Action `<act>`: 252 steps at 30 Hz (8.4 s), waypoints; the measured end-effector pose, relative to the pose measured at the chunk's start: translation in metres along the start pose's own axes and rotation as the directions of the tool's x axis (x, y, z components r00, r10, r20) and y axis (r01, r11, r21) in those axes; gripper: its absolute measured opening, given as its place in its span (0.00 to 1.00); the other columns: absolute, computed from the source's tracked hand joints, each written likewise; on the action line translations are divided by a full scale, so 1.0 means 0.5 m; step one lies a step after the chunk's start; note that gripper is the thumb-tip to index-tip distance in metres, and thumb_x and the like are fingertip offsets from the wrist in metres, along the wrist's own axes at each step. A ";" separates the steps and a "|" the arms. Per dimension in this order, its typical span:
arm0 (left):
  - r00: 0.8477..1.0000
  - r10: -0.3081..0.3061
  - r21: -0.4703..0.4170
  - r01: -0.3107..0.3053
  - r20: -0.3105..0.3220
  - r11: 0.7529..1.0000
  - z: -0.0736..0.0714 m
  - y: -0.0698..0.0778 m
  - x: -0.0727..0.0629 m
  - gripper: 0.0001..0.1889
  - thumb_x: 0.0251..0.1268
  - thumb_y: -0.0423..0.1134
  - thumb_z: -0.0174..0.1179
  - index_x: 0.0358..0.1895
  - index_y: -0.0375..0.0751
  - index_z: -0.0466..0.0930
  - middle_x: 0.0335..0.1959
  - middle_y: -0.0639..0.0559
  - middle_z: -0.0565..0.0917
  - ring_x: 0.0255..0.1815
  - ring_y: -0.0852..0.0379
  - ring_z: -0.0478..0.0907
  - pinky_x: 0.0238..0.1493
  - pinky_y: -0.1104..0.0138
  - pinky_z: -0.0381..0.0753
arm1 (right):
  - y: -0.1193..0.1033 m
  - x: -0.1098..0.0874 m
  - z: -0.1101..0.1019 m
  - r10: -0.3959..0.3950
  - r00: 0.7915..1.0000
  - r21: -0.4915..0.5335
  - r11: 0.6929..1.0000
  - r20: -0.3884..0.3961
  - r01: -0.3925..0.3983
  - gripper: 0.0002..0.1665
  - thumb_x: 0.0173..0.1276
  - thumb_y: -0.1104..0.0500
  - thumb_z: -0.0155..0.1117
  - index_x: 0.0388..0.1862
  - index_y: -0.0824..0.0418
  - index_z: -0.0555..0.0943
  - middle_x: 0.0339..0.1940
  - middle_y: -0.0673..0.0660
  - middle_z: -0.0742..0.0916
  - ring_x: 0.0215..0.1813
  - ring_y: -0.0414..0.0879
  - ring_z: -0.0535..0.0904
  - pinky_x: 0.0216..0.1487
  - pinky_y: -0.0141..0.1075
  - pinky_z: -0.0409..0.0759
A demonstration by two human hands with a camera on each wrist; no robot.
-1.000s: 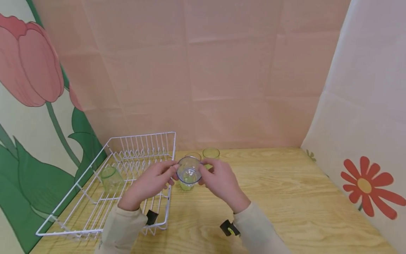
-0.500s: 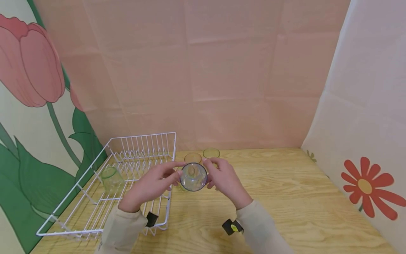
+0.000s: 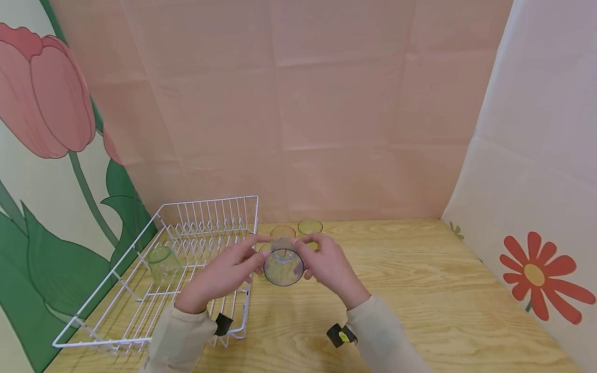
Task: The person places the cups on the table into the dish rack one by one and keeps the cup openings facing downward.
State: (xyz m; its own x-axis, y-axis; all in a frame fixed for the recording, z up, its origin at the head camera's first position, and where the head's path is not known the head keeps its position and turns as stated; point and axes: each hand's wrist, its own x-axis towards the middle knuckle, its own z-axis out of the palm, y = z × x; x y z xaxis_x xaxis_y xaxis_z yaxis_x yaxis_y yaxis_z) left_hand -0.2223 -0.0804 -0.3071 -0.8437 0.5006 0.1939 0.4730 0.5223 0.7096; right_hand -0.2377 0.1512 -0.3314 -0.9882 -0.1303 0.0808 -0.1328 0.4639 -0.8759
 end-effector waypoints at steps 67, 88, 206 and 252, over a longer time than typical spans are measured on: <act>0.984 -0.175 -0.015 0.175 -0.035 0.984 0.020 -0.001 0.003 0.35 0.70 0.60 0.58 0.70 0.41 0.66 0.37 0.50 0.84 0.31 0.56 0.80 0.33 0.61 0.79 | 0.000 -0.013 0.009 -0.131 0.987 -0.127 0.982 0.096 0.142 0.38 0.59 0.41 0.75 0.60 0.62 0.79 0.43 0.54 0.88 0.39 0.46 0.84 0.37 0.38 0.83; 0.990 -0.139 -0.016 0.139 -0.035 0.990 0.025 0.001 -0.003 0.31 0.70 0.57 0.60 0.67 0.42 0.68 0.37 0.50 0.83 0.30 0.56 0.78 0.31 0.62 0.78 | 0.004 -0.014 0.021 -0.169 0.978 -0.154 0.970 0.123 0.187 0.38 0.56 0.44 0.78 0.60 0.63 0.79 0.44 0.54 0.85 0.38 0.47 0.81 0.32 0.39 0.81; 0.784 -0.619 0.091 0.620 -0.046 0.779 -0.199 -0.281 -0.033 0.43 0.66 0.43 0.65 0.74 0.24 0.53 0.37 0.37 0.82 0.17 0.55 0.77 0.19 0.67 0.78 | 0.038 -0.051 0.059 -0.106 0.918 -0.269 0.938 0.381 0.220 0.27 0.66 0.57 0.69 0.63 0.60 0.76 0.48 0.59 0.85 0.40 0.45 0.82 0.41 0.46 0.82; 0.997 0.022 0.401 0.008 -0.069 0.916 0.049 0.063 -0.053 0.09 0.64 0.40 0.61 0.44 0.44 0.82 0.27 0.58 0.83 0.23 0.66 0.74 0.18 0.71 0.70 | 0.209 0.145 0.008 0.088 0.994 -0.327 0.939 -0.067 -0.105 0.35 0.77 0.43 0.51 0.66 0.70 0.71 0.44 0.65 0.85 0.34 0.49 0.82 0.33 0.41 0.81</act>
State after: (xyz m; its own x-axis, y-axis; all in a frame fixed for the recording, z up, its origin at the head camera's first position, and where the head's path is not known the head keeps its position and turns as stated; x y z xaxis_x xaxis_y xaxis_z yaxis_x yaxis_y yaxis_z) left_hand -0.1788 -0.0606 -0.3067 -0.8486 0.4632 0.2555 0.5287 0.7591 0.3799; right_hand -0.3228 0.1866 -0.4192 -0.9989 -0.0303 0.0350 -0.0460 0.7356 -0.6759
